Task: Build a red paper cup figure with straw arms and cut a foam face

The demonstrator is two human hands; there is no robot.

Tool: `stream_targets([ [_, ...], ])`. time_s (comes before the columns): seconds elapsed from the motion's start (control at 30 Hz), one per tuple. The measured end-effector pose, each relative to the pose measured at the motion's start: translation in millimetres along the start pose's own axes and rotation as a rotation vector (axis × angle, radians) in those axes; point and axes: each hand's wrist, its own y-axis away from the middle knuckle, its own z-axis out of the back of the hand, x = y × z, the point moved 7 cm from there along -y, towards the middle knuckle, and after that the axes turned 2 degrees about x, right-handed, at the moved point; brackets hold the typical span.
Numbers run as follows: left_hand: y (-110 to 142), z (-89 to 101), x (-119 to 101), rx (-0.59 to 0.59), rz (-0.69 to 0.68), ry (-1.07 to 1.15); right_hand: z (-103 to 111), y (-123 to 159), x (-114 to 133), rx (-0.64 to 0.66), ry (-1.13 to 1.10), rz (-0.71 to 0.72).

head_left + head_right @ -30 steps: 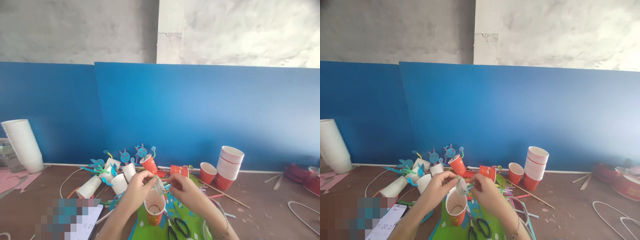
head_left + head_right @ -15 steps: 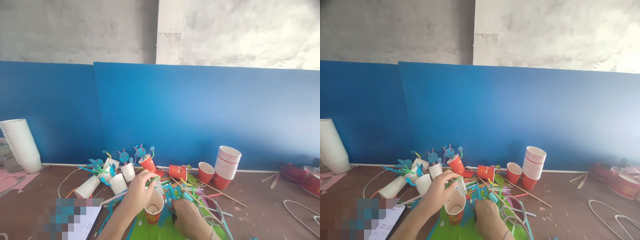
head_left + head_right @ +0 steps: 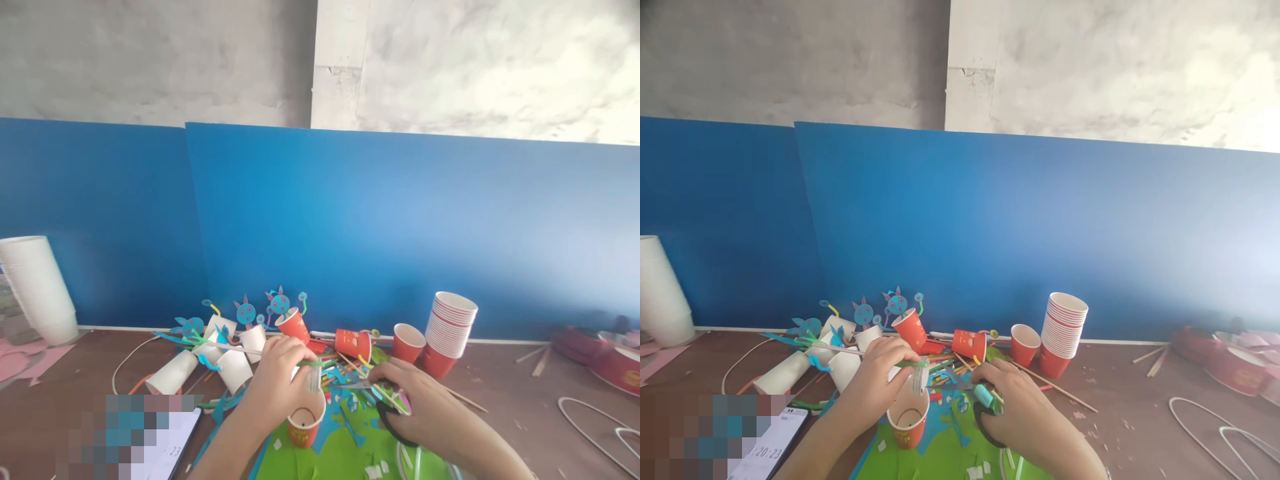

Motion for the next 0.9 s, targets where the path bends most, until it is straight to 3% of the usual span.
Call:
stream_targets([
  [0.23, 4.5, -5.8, -9.0, 0.067, -0.067, 0.045, -8.6, -1.1, 10.8, -0.016, -0.078, 0.091],
  [0.53, 5.2, -9.0, -17.4, 0.131, -0.029, 0.133, -5.6, 1.6, 17.1, -0.012, -0.085, 0.126],
  [0.7, 7.2, -14.9, -21.6, 0.089, -0.086, 0.165, -8.0, 1.5, 20.7, -0.008, -0.109, 0.17],
  [0.9, 10.5, -23.0, -27.2, 0.065, -0.148, 0.146, -1.9, 7.9, 13.4, 0.062, -0.021, 0.096],
])
